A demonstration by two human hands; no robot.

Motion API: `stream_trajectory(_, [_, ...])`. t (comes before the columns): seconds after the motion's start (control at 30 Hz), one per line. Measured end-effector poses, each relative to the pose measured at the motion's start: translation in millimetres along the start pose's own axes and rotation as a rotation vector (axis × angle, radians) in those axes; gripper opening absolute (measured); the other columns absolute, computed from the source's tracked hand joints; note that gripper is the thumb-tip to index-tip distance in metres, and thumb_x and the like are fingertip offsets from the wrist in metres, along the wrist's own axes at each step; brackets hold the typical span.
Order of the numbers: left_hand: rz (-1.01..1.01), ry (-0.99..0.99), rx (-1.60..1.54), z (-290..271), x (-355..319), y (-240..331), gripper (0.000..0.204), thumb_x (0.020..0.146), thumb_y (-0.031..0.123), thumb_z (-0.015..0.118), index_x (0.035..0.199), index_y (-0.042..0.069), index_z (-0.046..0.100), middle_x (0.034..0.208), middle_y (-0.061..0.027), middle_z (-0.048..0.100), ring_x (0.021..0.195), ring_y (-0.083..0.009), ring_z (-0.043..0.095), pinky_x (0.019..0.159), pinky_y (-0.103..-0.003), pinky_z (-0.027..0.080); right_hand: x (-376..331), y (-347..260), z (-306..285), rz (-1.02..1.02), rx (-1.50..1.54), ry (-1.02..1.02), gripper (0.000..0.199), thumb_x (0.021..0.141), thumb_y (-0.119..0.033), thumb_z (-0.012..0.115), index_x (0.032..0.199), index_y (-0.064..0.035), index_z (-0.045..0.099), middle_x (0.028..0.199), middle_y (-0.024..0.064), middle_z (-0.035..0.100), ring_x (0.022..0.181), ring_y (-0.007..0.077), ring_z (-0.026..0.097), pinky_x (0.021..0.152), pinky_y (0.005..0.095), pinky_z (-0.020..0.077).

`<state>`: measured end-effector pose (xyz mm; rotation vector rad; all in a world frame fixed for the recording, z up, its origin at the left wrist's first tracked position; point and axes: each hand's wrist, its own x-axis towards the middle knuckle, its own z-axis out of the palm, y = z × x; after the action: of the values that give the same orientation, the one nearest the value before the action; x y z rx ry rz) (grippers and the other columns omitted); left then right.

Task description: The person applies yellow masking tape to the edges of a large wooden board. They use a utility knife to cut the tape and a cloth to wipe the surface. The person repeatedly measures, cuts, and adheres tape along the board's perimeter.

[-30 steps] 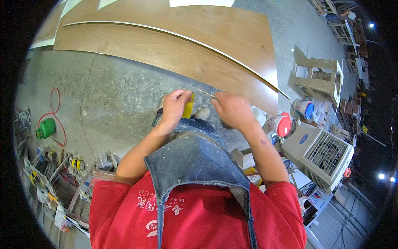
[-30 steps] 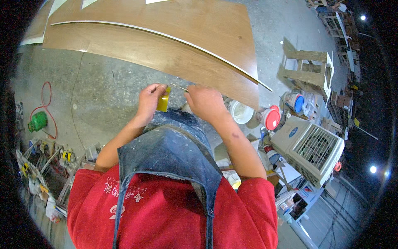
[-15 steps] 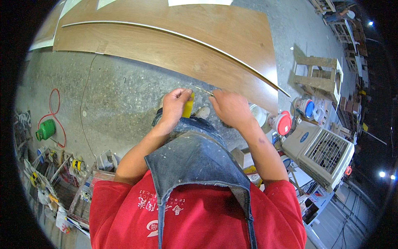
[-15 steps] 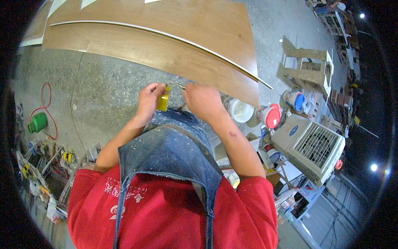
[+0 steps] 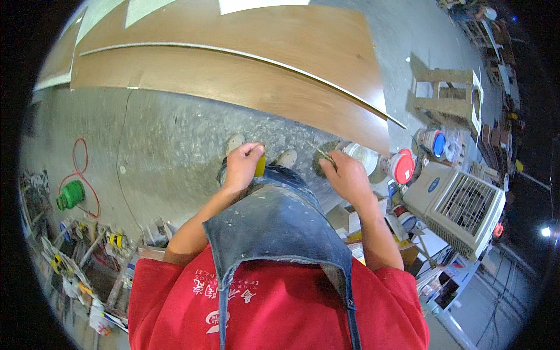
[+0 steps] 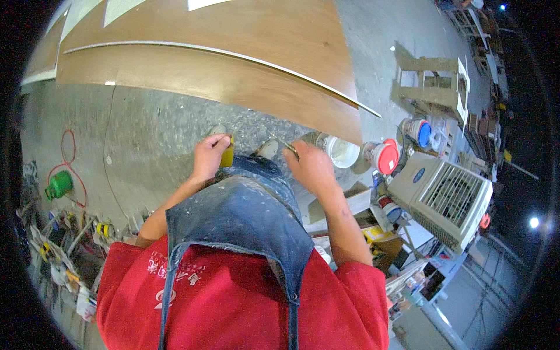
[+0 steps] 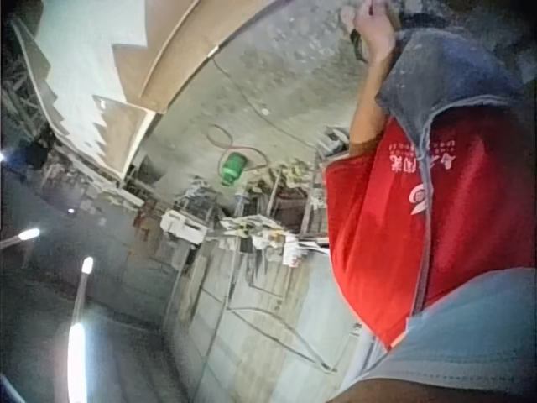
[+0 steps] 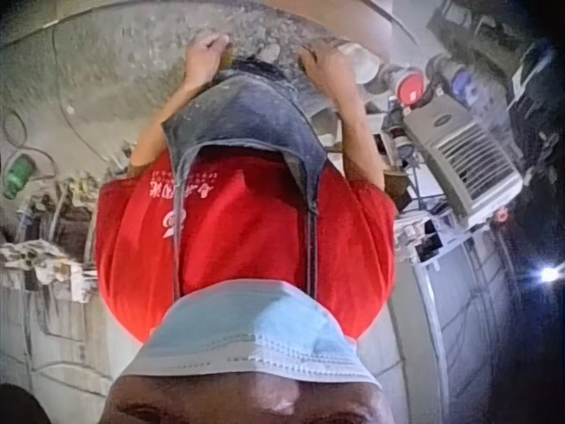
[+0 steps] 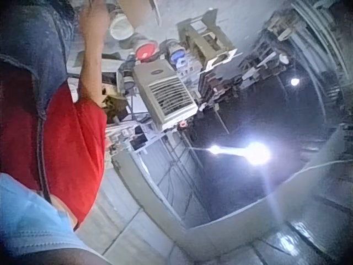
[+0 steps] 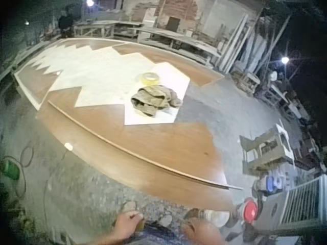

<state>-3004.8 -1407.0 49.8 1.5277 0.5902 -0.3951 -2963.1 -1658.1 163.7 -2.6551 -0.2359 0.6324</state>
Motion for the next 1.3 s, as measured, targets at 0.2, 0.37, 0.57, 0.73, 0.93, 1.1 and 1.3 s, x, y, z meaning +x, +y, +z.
stream_trajectory(0.2, [0.069,-0.429,-0.003,55.0,-12.2,35.3,0.036,0.099,0.012,0.062,0.131,-0.004,0.062,0.115,-0.0103,0.073,0.105,-0.0145,0.066,0.091,-0.029,0.053,-43.7,26.6,90.3,0.234,0.940,0.189,0.028,0.083,-0.022,0.082,0.083,-0.0063,0.058,0.078,-0.0057,0.053,0.073,0.0087,0.048,0.064,0.0307,0.0425])
stream_trajectory(0.37, [0.183,-0.577,0.218,117.9,-17.6,80.7,0.034,0.096,0.013,0.067,0.126,-0.002,0.067,0.106,-0.0124,0.075,0.093,-0.0142,0.069,0.085,-0.028,0.055,-62.9,39.3,79.2,0.415,1.146,0.334,0.031,0.080,-0.023,0.084,0.085,-0.0077,0.058,0.078,-0.0028,0.055,0.074,0.0103,0.050,0.067,0.0294,0.0459])
stream_trajectory(0.57, [0.293,-0.513,0.423,188.9,-15.0,115.2,0.023,0.093,0.017,0.072,0.106,-0.001,0.074,0.082,-0.0055,0.072,0.060,-0.0083,0.061,0.053,-0.023,0.051,-88.7,75.0,67.7,0.358,1.181,0.606,0.035,0.082,-0.010,0.079,0.076,-0.0109,0.044,0.076,-0.0037,0.050,0.071,0.0089,0.044,0.063,0.0283,0.0419])
stream_trajectory(0.73, [0.214,-0.585,0.371,227.7,-5.4,116.4,0.018,0.091,0.016,0.072,0.099,0.000,0.075,0.075,-0.0038,0.069,0.059,-0.0078,0.060,0.050,-0.022,0.047,-103.7,97.5,49.7,0.383,1.027,0.672,0.028,0.085,-0.024,0.077,0.088,-0.0028,0.058,0.075,0.0119,0.059,0.067,0.0261,0.057,0.064,0.0395,0.0469])
stream_trajectory(0.93, [0.089,-0.615,0.346,261.4,-3.9,127.7,0.013,0.089,0.013,0.072,0.094,0.001,0.073,0.076,-0.0032,0.067,0.059,-0.0083,0.059,0.048,-0.023,0.045,-107.8,120.3,37.9,0.365,0.959,0.736,0.026,0.085,-0.021,0.076,0.091,-0.0016,0.060,0.075,0.0138,0.060,0.068,0.0296,0.059,0.065,0.0399,0.0476])
stream_trajectory(1.1, [0.089,-0.591,0.466,269.4,4.2,133.1,0.012,0.089,0.013,0.071,0.093,0.002,0.072,0.078,-0.0025,0.068,0.060,-0.0085,0.060,0.050,-0.023,0.045,-104.6,133.8,31.8,0.361,0.965,0.694,0.028,0.086,-0.023,0.075,0.089,-0.0018,0.058,0.075,0.0160,0.059,0.068,0.0332,0.059,0.065,0.0416,0.0473])
stream_trajectory(1.3, [0.370,-0.593,0.695,270.8,18.9,131.1,0.015,0.089,0.016,0.071,0.092,0.002,0.074,0.078,-0.0015,0.068,0.066,-0.0107,0.062,0.059,-0.026,0.048,-94.0,142.6,34.4,0.378,0.974,0.643,0.031,0.086,-0.026,0.075,0.086,-0.0011,0.056,0.076,0.0187,0.060,0.071,0.0382,0.060,0.066,0.0449,0.0461])
